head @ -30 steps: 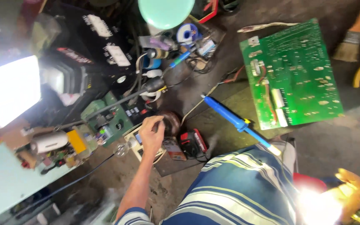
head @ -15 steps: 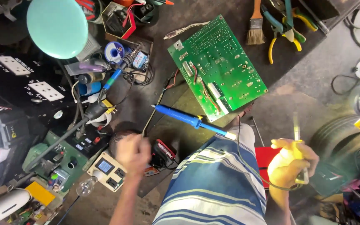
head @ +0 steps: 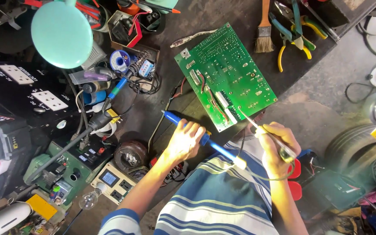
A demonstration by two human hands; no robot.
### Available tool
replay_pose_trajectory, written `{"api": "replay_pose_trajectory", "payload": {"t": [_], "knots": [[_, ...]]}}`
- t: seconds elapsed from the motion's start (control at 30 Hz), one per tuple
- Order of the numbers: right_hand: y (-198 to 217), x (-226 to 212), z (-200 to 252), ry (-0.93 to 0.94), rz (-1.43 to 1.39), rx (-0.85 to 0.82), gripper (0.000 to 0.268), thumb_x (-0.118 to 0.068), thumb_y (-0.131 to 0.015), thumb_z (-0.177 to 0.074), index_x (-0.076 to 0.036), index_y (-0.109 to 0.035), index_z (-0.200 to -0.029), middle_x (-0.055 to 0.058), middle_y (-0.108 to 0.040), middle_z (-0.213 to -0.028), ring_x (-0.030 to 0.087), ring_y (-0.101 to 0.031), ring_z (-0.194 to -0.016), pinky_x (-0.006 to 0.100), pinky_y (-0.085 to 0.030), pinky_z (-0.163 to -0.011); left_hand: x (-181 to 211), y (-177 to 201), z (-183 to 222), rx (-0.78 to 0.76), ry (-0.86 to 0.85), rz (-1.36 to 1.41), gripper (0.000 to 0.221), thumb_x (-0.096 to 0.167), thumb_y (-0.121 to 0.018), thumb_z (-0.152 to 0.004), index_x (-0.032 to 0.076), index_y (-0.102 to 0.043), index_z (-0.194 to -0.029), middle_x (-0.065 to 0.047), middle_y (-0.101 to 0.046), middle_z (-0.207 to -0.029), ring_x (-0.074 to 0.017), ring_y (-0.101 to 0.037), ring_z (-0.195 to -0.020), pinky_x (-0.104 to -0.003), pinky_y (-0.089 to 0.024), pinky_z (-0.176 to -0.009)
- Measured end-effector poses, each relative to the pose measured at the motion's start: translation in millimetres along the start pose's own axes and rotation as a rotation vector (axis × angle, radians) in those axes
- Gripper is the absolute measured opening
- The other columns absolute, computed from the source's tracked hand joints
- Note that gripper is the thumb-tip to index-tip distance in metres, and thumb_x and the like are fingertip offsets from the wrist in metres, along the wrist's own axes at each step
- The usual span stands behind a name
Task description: The person is desoldering electronic components from a printed circuit board using a soldering iron and a manual desoldering pump.
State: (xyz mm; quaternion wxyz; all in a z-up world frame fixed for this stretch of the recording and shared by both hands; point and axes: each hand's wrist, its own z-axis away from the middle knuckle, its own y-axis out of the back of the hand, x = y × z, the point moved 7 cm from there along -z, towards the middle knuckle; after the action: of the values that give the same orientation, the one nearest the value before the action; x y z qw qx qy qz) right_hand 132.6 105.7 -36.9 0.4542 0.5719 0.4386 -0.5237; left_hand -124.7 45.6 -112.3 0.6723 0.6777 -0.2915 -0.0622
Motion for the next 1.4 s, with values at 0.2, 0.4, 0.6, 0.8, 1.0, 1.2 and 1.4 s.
{"api": "replay_pose_trajectory", "payload": {"t": [0.2, 0.4, 0.6, 0.8, 1.0, 1.2, 1.4], "knots": [[-4, 12, 2, -0.135, 0.102, 0.007, 0.011, 0.002, -0.074, -0.086, 0.006, -0.070, -0.095, 0.018, -0.068, -0.078, 0.018, -0.069, -0.078, 0.034, -0.055, -0.073, 20, 30, 10, 0.053, -0.003, 0.289, 0.037, 0.018, -0.056, -0.070, 0.009, -0.060, -0.106, -0.012, -0.054, -0.092, -0.0313, -0.060, -0.085, -0.047, -0.046, -0.089], [-7, 15, 5, -0.035, 0.178, -0.005, 0.008, 0.000, -0.076, -0.087, 0.004, -0.073, -0.093, 0.018, -0.072, -0.085, 0.025, -0.074, -0.082, 0.032, -0.058, -0.078, 13, 75, 4, 0.287, 0.087, 0.541, 0.028, 0.027, -0.063, -0.088, 0.010, -0.059, -0.110, -0.012, -0.057, -0.098, -0.0255, -0.059, -0.085, -0.041, -0.049, -0.080], [-15, 11, 5, -0.138, 0.180, -0.011, 0.011, -0.003, -0.079, -0.087, 0.005, -0.073, -0.092, 0.017, -0.073, -0.085, 0.024, -0.076, -0.079, 0.033, -0.060, -0.077, -24, 98, 1, 0.493, 0.560, 1.176, 0.040, 0.016, -0.077, -0.086, 0.008, -0.046, -0.110, -0.014, -0.059, -0.099, -0.0143, -0.051, -0.071, -0.030, -0.045, -0.057], [-13, 17, 7, -0.172, 0.093, -0.034, 0.015, 0.003, -0.076, -0.087, 0.008, -0.072, -0.100, 0.020, -0.072, -0.084, 0.022, -0.074, -0.078, 0.033, -0.061, -0.072, -26, 147, -24, 0.815, 0.500, 1.214, 0.054, 0.057, -0.068, -0.089, 0.007, -0.055, -0.105, -0.011, -0.062, -0.079, -0.0205, -0.058, -0.070, -0.034, -0.052, -0.070], [-21, 6, 7, -0.086, -0.044, -0.040, 0.017, 0.005, -0.078, -0.087, 0.011, -0.069, -0.100, 0.019, -0.069, -0.079, 0.013, -0.065, -0.078, 0.032, -0.056, -0.069, -11, 147, -13, 0.914, 0.452, 1.252, 0.068, 0.071, -0.068, -0.085, 0.005, -0.060, -0.074, -0.010, -0.059, -0.062, -0.0239, -0.058, -0.058, -0.033, -0.052, -0.065], [-33, -21, 9, 0.284, 0.252, -0.102, 0.009, -0.004, -0.075, -0.093, 0.004, -0.073, -0.092, 0.015, -0.070, -0.077, 0.024, -0.071, -0.064, 0.029, -0.058, -0.066, 25, 123, -3, 0.627, 0.151, 1.453, 0.046, 0.041, -0.071, -0.095, -0.004, -0.073, -0.087, -0.020, -0.068, -0.079, -0.0348, -0.064, -0.074, -0.045, -0.053, -0.075], [-32, -17, 14, 0.126, 0.165, -0.159, 0.008, 0.004, -0.069, -0.094, 0.006, -0.067, -0.102, 0.021, -0.071, -0.094, 0.025, -0.071, -0.080, 0.030, -0.058, -0.074, 44, 146, -18, 0.556, 0.284, 1.411, 0.042, 0.049, -0.059, -0.108, 0.013, -0.045, -0.125, -0.007, -0.050, -0.097, -0.0205, -0.046, -0.085, -0.041, -0.039, -0.081]]}}
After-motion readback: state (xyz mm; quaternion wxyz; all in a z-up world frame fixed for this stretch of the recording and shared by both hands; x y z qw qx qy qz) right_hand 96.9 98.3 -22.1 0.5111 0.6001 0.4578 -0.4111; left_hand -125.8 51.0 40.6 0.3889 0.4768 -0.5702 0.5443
